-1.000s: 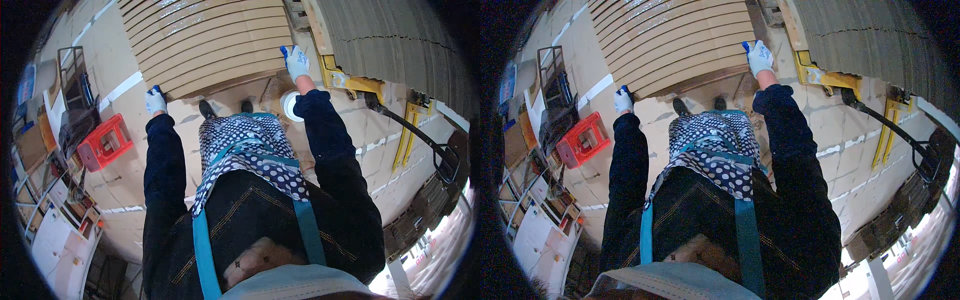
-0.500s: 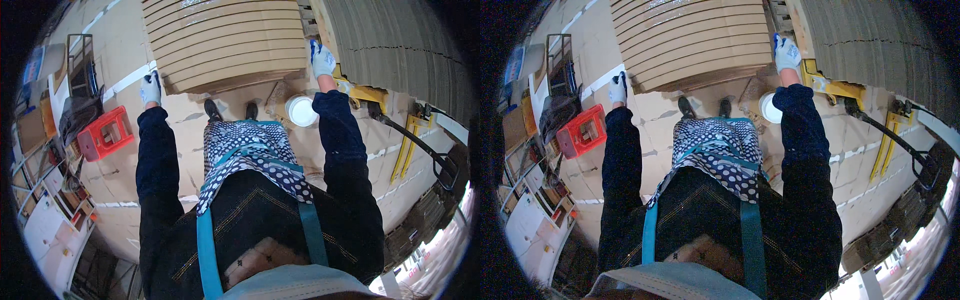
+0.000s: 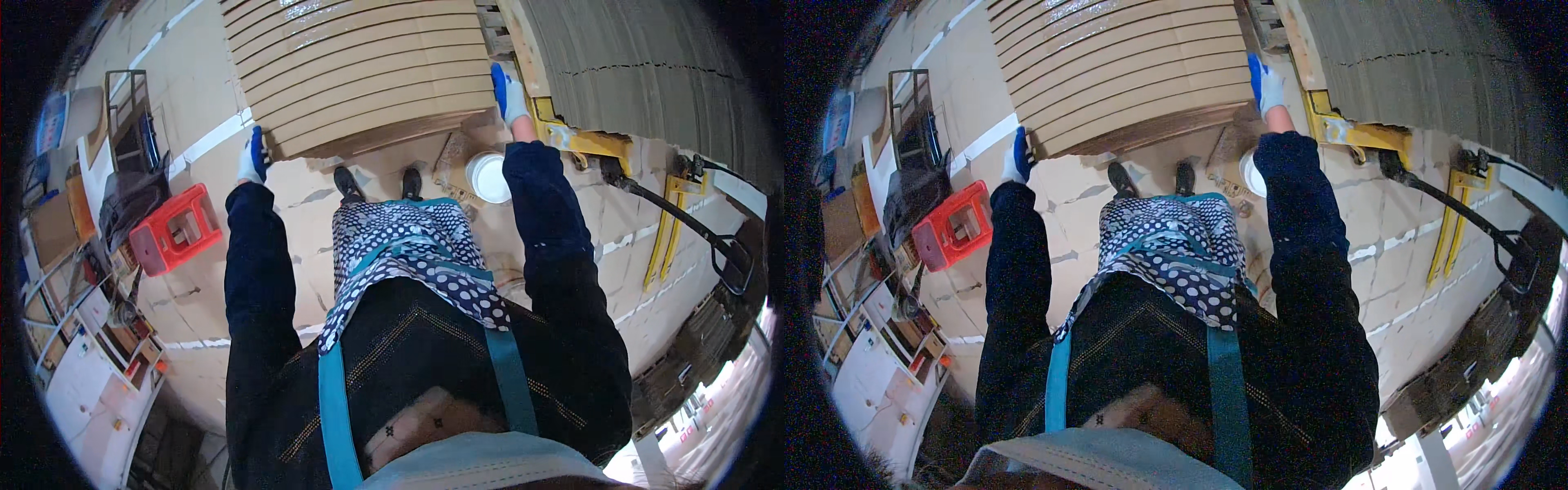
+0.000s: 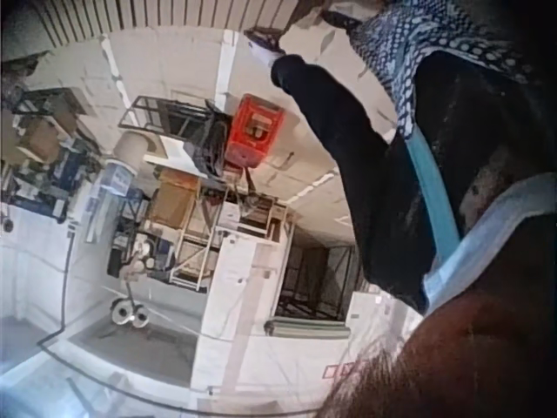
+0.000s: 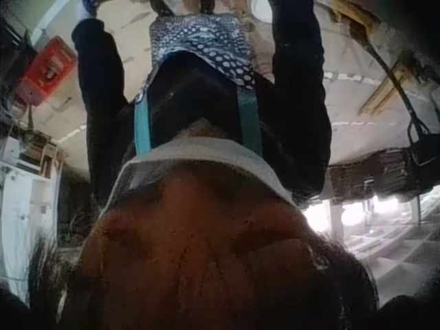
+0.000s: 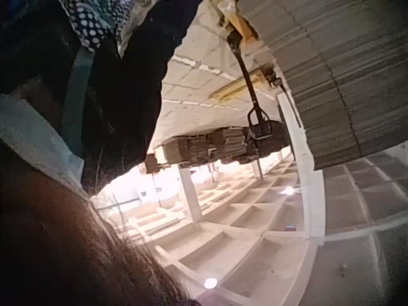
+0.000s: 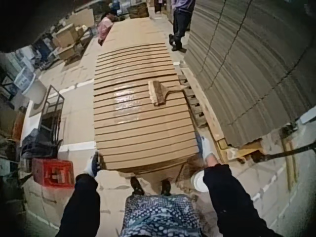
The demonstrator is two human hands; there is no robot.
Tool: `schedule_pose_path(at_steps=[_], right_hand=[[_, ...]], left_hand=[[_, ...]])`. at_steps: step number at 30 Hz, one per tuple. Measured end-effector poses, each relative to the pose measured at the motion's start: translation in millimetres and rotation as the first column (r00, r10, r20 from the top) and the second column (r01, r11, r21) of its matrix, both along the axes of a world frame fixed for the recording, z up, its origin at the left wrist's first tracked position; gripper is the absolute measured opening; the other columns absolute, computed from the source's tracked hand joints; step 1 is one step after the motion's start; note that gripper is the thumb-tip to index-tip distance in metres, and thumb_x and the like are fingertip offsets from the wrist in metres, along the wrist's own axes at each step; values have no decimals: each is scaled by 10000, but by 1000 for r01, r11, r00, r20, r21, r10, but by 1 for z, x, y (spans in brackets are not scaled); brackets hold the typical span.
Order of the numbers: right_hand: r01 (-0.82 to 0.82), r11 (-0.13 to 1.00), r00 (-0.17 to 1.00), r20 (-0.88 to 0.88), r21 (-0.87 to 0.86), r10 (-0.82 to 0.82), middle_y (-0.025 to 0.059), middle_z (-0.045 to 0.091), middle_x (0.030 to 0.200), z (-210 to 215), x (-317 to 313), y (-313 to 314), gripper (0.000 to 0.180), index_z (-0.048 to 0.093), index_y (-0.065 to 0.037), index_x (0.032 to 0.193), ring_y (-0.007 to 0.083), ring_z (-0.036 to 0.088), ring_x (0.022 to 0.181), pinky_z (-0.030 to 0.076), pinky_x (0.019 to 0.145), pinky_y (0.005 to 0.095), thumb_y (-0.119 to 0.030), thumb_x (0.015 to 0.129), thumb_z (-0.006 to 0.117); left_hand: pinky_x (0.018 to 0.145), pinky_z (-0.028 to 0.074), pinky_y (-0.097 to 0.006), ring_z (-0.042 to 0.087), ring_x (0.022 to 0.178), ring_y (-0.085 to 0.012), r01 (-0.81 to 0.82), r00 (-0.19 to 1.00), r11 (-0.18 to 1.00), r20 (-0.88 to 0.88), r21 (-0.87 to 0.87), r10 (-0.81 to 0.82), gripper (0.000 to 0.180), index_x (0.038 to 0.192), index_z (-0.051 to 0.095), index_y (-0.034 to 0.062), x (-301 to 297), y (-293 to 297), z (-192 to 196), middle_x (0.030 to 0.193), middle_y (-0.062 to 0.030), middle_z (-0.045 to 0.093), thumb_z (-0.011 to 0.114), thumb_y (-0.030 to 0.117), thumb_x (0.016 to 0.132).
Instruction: Applying white adhesive to the edges of stacked cardboard sheets using a hand brush.
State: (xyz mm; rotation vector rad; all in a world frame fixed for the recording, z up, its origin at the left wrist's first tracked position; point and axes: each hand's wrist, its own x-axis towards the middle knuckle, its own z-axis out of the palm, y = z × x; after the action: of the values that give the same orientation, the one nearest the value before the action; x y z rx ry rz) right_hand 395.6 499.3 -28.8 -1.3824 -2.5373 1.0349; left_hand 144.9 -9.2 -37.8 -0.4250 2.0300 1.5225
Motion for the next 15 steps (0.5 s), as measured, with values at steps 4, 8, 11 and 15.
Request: schedule_pose_path(at_steps=[4,8,11,15], right_hand=[[-112,974,936,350,198,36,253,644,995,11,16,-26,702,688,-26,987,426,608,962,458,863,508,-604,917,296],[-292,937,878,442,190,184,238,653,987,24,14,-43,705,702,-40,956,394,626,954,472,859,494,-586,928,258],[-353,916,881,396,189,258,185,667,850,41,13,-34,639,678,-44,937,336,636,790,496,709,471,-595,905,357],[53,899,998,5,-436,-56,87,651,708,47,26,-28,546,577,-13,1119,168,613,563,487,541,311,-506,883,558]], left_hand=[[478,432,-345,449,514,-174,153,981,958,155,-241,-117,556,896,559,110,24,-10,-3,627,-18,457,613,648,764],[564,479,-368,554,642,-190,318,934,782,35,-536,-356,610,737,587,58,28,-5,-11,626,-60,524,575,667,776],[462,445,-316,569,537,-163,356,905,730,20,-583,-425,545,629,560,80,16,-11,-1,617,-83,558,624,598,786],[431,435,-325,564,505,-220,157,976,987,155,-21,-152,295,828,593,82,14,-28,12,620,-74,569,686,362,835]])
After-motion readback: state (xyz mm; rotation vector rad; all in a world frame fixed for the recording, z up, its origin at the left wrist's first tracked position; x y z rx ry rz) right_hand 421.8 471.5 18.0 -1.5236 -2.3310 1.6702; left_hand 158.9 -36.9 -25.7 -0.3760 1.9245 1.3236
